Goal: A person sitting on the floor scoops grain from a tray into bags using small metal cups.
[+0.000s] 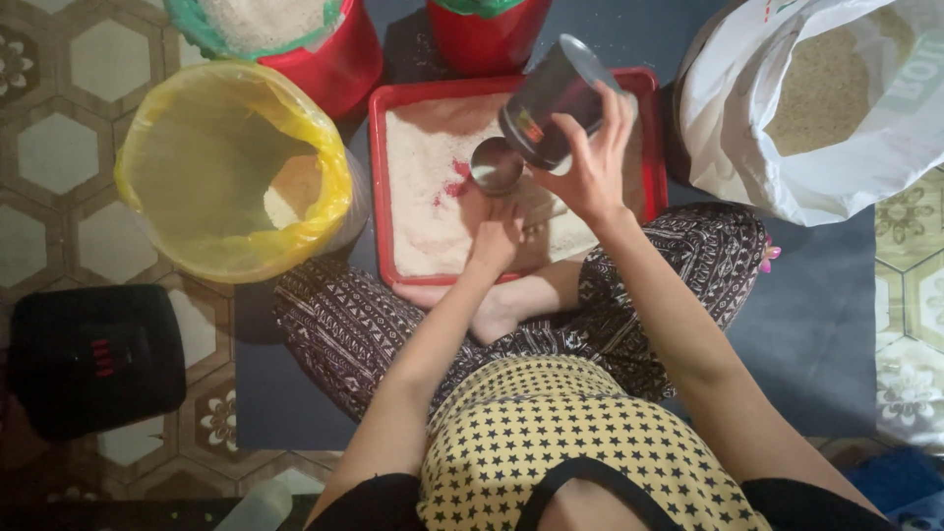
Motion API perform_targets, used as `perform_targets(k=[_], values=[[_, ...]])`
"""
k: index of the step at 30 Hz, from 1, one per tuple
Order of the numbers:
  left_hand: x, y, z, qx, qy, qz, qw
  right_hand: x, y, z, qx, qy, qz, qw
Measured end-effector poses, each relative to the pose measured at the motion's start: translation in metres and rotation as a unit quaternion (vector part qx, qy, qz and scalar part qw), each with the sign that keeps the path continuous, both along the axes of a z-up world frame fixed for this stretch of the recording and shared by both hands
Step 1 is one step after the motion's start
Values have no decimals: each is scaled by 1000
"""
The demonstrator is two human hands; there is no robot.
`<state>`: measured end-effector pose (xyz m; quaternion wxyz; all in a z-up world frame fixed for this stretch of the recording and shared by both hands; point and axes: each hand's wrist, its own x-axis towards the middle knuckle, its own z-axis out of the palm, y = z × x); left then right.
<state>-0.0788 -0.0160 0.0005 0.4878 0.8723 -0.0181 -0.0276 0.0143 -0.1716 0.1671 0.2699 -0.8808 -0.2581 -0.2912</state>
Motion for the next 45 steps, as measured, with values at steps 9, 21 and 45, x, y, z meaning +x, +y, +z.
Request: perform_targets(k=[9,21,45], values=[[39,21,24,358,-298,45,884,-29,-79,-63,30,132,-109,985],[42,17,93,188,-156,63,968,-26,-80,-81,138,228,-232,935],[-20,169,250,-59,-317,249,913,-20,-91,-105,188,211,-212,936]])
